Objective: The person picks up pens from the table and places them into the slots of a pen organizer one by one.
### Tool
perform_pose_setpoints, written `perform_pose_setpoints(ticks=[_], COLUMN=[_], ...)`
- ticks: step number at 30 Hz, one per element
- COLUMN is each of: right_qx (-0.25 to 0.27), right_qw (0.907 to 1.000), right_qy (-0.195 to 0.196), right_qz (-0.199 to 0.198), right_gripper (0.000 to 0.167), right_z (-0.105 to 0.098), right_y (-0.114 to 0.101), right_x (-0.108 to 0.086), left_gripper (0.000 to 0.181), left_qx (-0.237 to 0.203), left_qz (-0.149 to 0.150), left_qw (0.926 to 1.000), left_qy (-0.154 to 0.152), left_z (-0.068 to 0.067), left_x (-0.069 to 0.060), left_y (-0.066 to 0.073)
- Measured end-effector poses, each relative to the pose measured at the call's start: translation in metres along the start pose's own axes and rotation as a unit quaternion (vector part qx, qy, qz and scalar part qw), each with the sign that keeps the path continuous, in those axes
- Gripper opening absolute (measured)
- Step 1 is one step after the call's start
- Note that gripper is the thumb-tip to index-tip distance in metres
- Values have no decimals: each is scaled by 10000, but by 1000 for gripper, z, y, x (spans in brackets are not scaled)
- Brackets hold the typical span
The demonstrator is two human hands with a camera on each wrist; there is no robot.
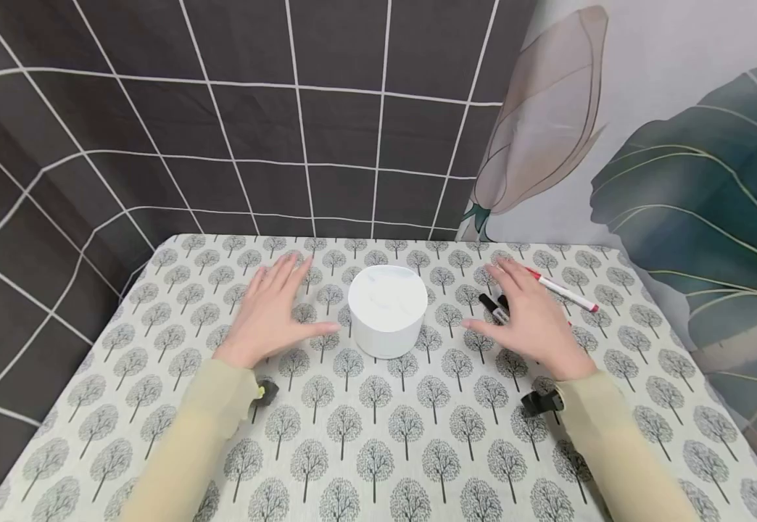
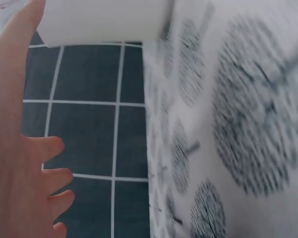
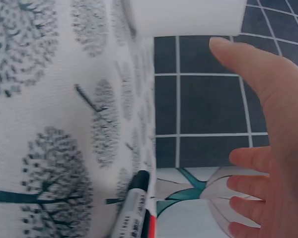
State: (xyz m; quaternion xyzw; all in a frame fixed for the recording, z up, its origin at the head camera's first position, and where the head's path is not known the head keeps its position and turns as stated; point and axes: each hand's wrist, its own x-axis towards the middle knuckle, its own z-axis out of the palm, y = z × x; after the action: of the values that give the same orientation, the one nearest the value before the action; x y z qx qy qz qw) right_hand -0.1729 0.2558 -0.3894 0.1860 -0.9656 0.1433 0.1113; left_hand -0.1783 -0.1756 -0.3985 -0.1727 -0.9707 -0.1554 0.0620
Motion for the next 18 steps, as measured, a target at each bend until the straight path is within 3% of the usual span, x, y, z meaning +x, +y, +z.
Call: perform_pose_setpoints(ticks=[10, 14, 18], right_qx=[768, 1033, 1113], right_qw=[9950, 9910, 9892], right_qy=[479, 582, 577], right_qz=[429, 623, 761], right_gripper=[81, 73, 68], right_z=[-27, -34, -40], right_y=[1, 8, 15], right_x=[-12, -18, -25], left_gripper=[125, 125, 126], left_qx=[-977, -1651, -2281], left_qz=[196, 261, 122], left_qw=[9948, 9858, 9735], left_qy=[210, 176, 62], left_z=[-4, -3, -1], left_x=[1, 4, 9], left_y=[26, 41, 54])
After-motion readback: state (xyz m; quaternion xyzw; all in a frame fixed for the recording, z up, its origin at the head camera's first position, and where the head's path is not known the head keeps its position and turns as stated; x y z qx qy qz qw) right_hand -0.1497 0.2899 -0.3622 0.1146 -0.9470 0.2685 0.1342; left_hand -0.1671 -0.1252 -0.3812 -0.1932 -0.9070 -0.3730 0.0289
